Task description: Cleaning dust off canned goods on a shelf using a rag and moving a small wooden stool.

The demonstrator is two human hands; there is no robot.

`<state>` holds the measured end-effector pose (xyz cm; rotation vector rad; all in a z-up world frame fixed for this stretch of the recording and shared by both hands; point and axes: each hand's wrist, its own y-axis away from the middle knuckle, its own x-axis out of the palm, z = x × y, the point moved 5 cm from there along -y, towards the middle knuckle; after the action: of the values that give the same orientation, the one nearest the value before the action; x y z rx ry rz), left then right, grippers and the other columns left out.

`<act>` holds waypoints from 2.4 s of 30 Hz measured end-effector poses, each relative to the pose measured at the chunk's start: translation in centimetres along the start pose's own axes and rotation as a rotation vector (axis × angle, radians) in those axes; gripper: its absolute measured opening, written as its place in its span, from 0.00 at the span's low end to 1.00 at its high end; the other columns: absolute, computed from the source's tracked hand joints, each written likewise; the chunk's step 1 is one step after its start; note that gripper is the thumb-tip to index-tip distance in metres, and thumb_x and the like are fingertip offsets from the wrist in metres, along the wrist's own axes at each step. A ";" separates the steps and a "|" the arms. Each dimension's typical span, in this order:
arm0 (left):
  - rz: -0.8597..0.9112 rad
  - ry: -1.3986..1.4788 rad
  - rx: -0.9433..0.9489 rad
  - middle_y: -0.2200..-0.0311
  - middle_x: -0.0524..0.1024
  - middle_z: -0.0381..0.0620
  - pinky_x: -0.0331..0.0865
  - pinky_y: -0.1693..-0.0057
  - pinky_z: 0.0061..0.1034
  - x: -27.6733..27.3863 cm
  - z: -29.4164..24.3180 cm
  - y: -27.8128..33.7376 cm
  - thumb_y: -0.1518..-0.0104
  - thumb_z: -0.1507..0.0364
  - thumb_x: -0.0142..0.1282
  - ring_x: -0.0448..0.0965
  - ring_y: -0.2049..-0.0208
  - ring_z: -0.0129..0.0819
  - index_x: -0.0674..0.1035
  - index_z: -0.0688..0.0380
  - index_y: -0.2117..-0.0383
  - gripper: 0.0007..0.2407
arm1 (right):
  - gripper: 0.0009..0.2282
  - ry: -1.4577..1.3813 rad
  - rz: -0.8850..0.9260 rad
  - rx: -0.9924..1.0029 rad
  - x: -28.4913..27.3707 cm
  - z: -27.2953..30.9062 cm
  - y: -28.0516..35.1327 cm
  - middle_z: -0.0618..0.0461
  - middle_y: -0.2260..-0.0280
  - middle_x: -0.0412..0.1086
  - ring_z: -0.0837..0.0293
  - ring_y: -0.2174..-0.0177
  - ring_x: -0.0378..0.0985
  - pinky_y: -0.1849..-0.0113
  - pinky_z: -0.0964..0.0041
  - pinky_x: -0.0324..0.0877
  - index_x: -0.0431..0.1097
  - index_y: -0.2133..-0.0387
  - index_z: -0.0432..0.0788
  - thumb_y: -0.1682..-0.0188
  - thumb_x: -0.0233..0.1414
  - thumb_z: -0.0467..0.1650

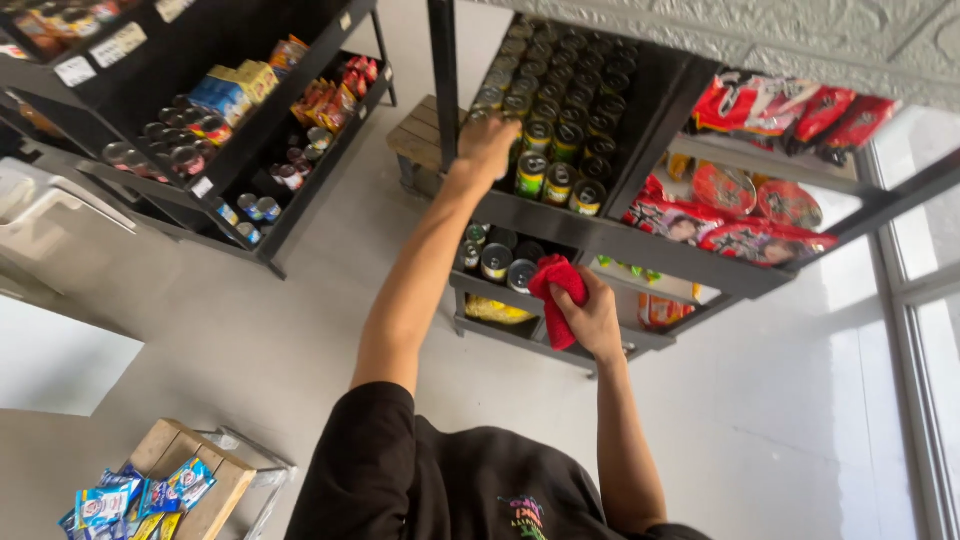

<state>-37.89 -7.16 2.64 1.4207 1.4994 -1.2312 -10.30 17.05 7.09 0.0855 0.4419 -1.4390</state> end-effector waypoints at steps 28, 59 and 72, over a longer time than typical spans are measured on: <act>-0.717 -0.587 0.139 0.90 0.60 0.41 0.56 0.80 0.29 5.0 1.6 -4.0 0.59 0.83 0.58 0.62 0.89 0.35 0.70 0.49 0.89 0.12 | 0.12 0.035 0.066 0.152 1.3 -0.8 -1.7 0.39 0.79 0.73 0.47 0.78 0.78 0.72 0.56 0.72 0.77 0.61 0.40 0.55 0.59 0.33; -0.754 1.754 -0.102 0.43 0.70 0.60 0.68 0.37 0.40 -8.1 -6.0 16.7 0.39 0.64 0.62 0.69 0.40 0.46 0.67 0.59 0.38 0.25 | 0.08 -0.263 -0.312 -0.023 -0.1 4.7 0.9 0.45 0.73 0.70 0.55 0.70 0.72 0.65 0.60 0.67 0.70 0.61 0.43 0.48 0.56 0.34; -0.254 1.359 -0.178 0.52 0.78 0.54 0.71 0.43 0.42 -5.8 -11.1 27.0 0.30 0.51 0.33 0.79 0.49 0.46 0.71 0.49 0.40 0.22 | 0.07 -0.097 -0.422 -0.294 4.0 10.7 -2.6 0.40 0.67 0.70 0.48 0.67 0.75 0.62 0.51 0.70 0.62 0.54 0.43 0.41 0.46 0.32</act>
<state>-9.36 0.02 7.04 2.0935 2.6005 -0.0529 -9.95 9.51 16.06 -0.3311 0.6109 -1.7645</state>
